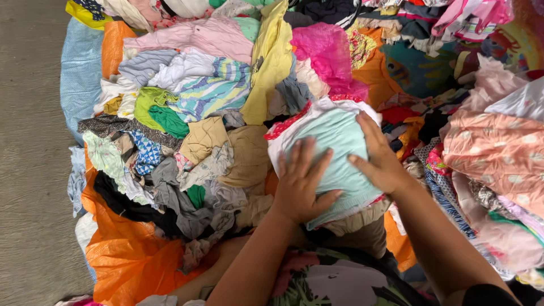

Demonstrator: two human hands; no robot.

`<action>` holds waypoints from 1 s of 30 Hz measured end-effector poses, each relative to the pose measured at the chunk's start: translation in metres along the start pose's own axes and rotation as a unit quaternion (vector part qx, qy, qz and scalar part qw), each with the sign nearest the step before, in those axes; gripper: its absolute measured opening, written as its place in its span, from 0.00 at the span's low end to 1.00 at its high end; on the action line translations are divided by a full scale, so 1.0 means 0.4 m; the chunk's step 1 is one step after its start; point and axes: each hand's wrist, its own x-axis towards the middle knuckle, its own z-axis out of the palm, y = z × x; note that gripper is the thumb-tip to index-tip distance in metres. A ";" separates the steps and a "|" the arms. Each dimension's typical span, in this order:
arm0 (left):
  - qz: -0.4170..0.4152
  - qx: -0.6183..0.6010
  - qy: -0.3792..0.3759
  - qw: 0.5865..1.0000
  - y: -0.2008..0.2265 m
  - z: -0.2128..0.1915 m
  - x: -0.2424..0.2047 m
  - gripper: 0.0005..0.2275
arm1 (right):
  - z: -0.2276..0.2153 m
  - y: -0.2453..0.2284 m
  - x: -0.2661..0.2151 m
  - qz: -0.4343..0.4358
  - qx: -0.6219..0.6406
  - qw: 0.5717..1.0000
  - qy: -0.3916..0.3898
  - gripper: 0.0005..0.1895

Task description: The person sorts and folds various pieces of clothing from a pile on the floor, including t-shirts, shorts, and children's underwear, by hand.

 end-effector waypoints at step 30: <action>-0.617 -0.205 0.174 0.740 -0.249 -0.302 -0.555 0.27 | 0.879 -0.303 0.371 0.078 -0.038 0.950 -0.300 0.22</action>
